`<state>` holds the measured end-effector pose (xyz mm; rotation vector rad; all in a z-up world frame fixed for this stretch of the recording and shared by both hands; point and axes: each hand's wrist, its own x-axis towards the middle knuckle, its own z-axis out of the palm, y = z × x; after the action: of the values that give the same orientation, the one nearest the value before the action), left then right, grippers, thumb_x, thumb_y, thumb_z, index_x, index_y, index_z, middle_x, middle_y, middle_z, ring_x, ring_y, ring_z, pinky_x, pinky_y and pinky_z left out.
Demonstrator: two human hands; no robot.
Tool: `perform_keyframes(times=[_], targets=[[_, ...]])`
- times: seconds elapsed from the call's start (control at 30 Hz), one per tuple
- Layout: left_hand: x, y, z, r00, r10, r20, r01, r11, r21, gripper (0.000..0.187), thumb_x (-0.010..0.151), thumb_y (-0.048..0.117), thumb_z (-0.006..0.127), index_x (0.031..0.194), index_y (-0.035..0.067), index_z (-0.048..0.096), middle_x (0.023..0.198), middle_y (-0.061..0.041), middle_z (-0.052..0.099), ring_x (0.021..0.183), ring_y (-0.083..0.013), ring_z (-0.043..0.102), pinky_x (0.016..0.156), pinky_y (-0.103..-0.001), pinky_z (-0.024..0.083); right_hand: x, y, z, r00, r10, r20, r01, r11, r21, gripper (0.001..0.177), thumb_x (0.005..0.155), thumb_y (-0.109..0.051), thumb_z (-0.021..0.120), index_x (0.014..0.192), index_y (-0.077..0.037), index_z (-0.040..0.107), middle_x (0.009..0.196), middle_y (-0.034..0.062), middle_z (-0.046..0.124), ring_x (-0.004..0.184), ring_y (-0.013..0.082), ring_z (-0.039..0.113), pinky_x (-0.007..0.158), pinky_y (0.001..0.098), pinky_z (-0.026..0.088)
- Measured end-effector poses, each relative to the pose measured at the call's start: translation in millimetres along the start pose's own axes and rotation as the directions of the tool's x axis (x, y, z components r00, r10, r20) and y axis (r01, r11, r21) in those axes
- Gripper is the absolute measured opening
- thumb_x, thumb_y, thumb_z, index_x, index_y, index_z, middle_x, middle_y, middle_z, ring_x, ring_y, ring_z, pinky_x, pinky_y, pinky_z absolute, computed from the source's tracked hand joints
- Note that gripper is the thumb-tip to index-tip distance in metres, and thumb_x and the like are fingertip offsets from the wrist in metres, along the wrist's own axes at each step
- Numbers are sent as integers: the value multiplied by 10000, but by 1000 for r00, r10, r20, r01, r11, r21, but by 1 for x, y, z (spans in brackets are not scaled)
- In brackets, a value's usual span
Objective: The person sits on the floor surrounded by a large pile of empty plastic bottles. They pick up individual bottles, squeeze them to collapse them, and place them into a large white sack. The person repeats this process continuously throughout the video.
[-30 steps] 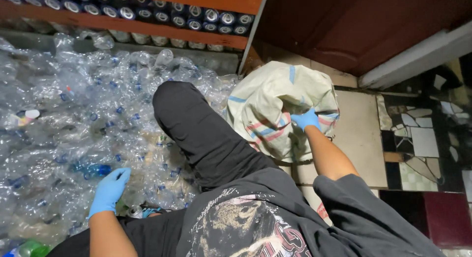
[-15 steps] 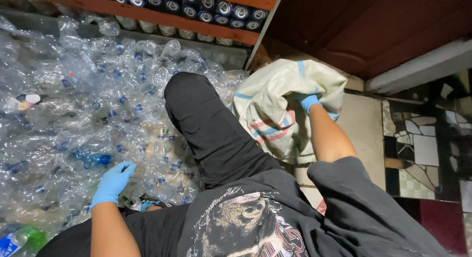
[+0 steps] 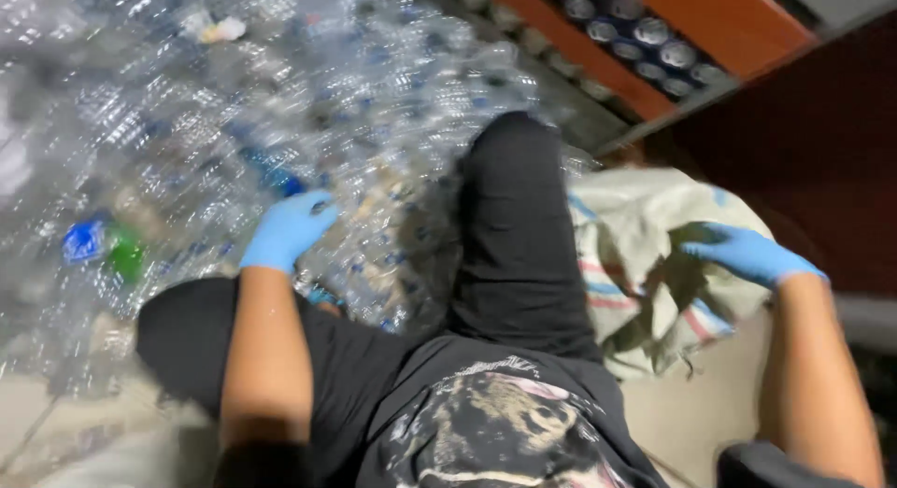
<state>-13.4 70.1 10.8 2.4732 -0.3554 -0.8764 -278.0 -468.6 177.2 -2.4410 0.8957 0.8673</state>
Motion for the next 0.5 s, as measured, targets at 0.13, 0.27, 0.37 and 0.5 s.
perform_keyframes(times=[0.13,0.27,0.37,0.5], targets=[[-2,8,-19,988,36,-147,-40,999,-19,526,986,480,494,1381,164,640,1354,-181,653,1245,-395,592,1037,-509,435,7,-46,-41,957,-186,-223,208,975,79,584,938,-279,663,1461,-28,597,1392,243,631,1287,373,559,1145,483,400],[-22,22,-52,970,-4,-242,-29,991,-132,439,984,387,470,1273,117,661,1183,-128,698,1100,-334,604,873,-482,459,62,-118,-66,702,-598,-387,688,711,148,607,1032,62,561,1613,63,384,1391,356,548,1279,354,534,1113,426,409],[-9,1,-45,921,8,-389,-53,993,-105,281,943,389,519,904,121,593,1000,-130,690,923,-357,630,773,-470,439,59,-237,-68,673,-705,-226,718,695,-30,560,1001,-15,591,1546,24,468,1425,216,596,1200,250,588,1054,370,428],[-19,15,-45,957,-85,-278,47,989,-142,399,938,387,458,1121,91,653,1000,-210,685,917,-400,642,769,-522,467,110,-353,-29,676,-733,-73,729,680,-74,512,996,-226,618,1473,-54,549,1398,113,629,1273,219,590,1115,366,419]])
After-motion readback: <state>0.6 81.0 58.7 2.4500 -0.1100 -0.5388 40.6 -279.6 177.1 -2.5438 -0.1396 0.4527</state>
